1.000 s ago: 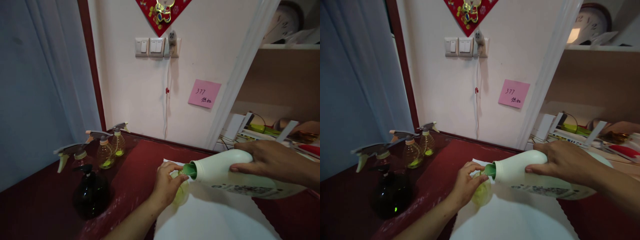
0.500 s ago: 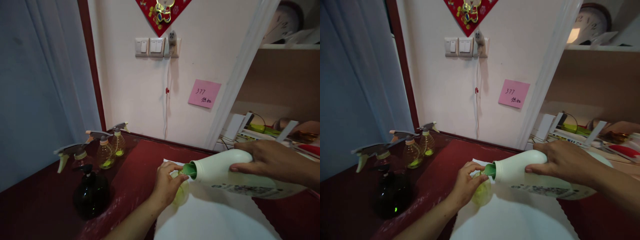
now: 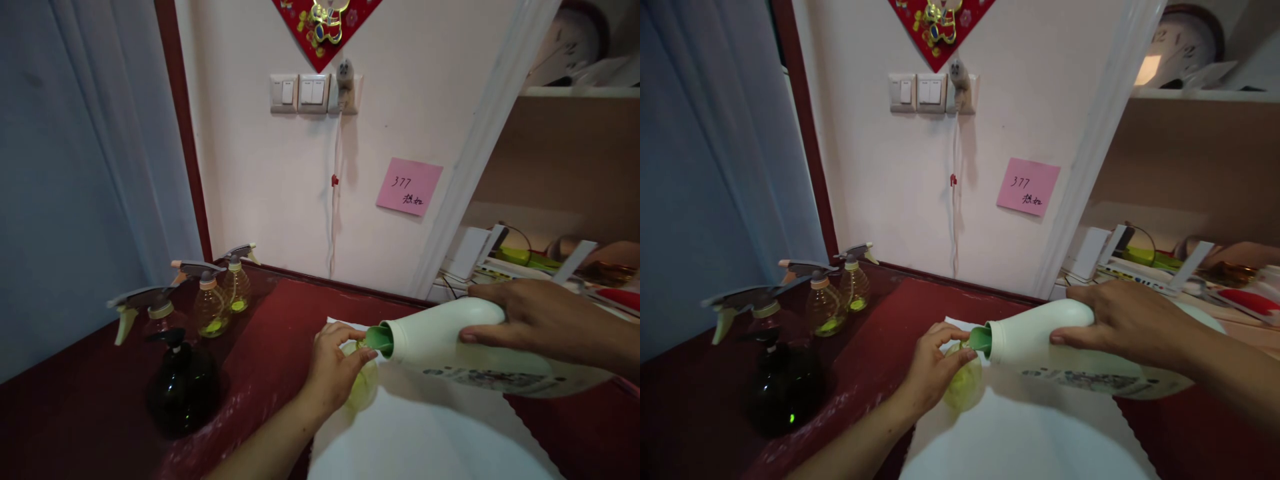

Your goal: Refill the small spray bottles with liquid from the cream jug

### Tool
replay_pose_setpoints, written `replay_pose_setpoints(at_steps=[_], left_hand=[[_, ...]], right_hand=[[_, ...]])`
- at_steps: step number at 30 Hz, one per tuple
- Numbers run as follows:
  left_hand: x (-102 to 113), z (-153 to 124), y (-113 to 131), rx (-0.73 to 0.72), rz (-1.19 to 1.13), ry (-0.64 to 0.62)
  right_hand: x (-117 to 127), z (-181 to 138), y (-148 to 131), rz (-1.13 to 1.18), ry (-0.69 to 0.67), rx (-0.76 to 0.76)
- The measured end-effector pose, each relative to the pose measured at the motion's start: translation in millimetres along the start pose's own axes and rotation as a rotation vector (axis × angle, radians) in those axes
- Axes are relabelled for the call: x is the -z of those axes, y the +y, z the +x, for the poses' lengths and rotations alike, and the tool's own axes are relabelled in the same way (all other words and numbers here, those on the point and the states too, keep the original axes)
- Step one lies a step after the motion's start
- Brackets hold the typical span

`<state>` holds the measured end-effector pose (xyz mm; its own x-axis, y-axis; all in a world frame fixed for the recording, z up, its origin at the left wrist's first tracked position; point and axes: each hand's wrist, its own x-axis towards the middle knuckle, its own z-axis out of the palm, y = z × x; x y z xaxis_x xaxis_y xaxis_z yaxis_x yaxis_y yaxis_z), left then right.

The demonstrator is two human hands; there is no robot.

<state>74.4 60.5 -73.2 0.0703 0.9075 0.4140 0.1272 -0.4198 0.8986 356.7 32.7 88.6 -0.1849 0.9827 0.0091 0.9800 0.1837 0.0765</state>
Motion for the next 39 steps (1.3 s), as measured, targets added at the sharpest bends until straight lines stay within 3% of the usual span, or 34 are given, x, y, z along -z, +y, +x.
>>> replay_pose_setpoints(at_steps=[39], left_hand=[[0.7,-0.6,-0.9,-0.002,0.033,-0.011]], right_hand=[[4.1,-0.6,-4.2,0.005,-0.011,0.017]])
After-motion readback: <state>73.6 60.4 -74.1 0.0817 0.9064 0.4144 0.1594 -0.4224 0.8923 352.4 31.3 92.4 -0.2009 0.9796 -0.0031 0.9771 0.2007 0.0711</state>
